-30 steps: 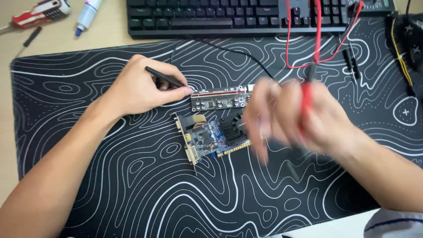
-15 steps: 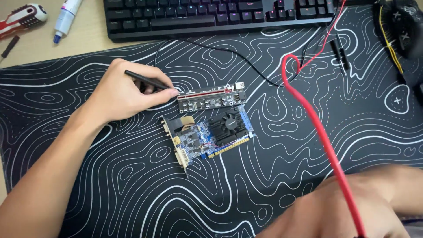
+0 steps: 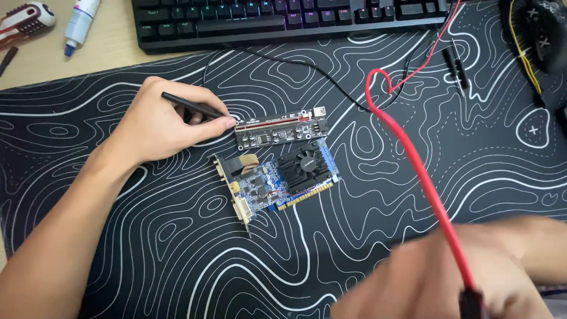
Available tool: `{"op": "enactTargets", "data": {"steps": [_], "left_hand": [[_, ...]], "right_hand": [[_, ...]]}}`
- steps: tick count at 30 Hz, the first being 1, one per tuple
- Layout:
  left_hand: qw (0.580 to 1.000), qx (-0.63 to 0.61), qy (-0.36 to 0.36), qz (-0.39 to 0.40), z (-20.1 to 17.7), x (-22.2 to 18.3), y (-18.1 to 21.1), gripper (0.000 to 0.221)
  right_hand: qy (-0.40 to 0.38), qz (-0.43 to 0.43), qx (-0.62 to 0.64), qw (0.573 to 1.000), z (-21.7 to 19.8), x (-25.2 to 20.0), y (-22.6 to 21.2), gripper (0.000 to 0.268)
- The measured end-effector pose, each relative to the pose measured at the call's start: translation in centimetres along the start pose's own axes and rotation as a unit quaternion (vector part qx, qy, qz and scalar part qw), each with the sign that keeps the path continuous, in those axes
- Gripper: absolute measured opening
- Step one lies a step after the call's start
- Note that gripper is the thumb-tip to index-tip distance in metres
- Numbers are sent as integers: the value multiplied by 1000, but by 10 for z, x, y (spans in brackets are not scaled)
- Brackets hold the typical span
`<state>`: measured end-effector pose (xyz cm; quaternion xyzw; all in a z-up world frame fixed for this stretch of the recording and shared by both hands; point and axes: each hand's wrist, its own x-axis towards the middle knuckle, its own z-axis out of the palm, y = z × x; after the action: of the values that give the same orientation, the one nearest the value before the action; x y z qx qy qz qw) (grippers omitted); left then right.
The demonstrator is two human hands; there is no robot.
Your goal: Testing and inspecting electronic components on a circuit board using a multimeter
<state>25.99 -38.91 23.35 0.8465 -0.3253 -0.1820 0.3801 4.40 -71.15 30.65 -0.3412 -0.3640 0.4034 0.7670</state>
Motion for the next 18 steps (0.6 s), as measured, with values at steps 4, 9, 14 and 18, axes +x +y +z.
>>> {"op": "enactTargets", "data": {"steps": [4,9,14,18], "left_hand": [[1000,-5,6,15,1,-1,-4,9],[999,-9,8,32,1,-2,-4,8],[999,-10,1,31,1,-2,-4,8],[998,-6,-5,56,0,-2,-7,7]], "right_hand": [[171,-16,-378,910,-41,27,-11,71],[418,14,-422,805,-132,-1,19,34],[454,58,-422,782,-148,-4,13,12],[435,72,-425,791,-149,-6,14,9]]}}
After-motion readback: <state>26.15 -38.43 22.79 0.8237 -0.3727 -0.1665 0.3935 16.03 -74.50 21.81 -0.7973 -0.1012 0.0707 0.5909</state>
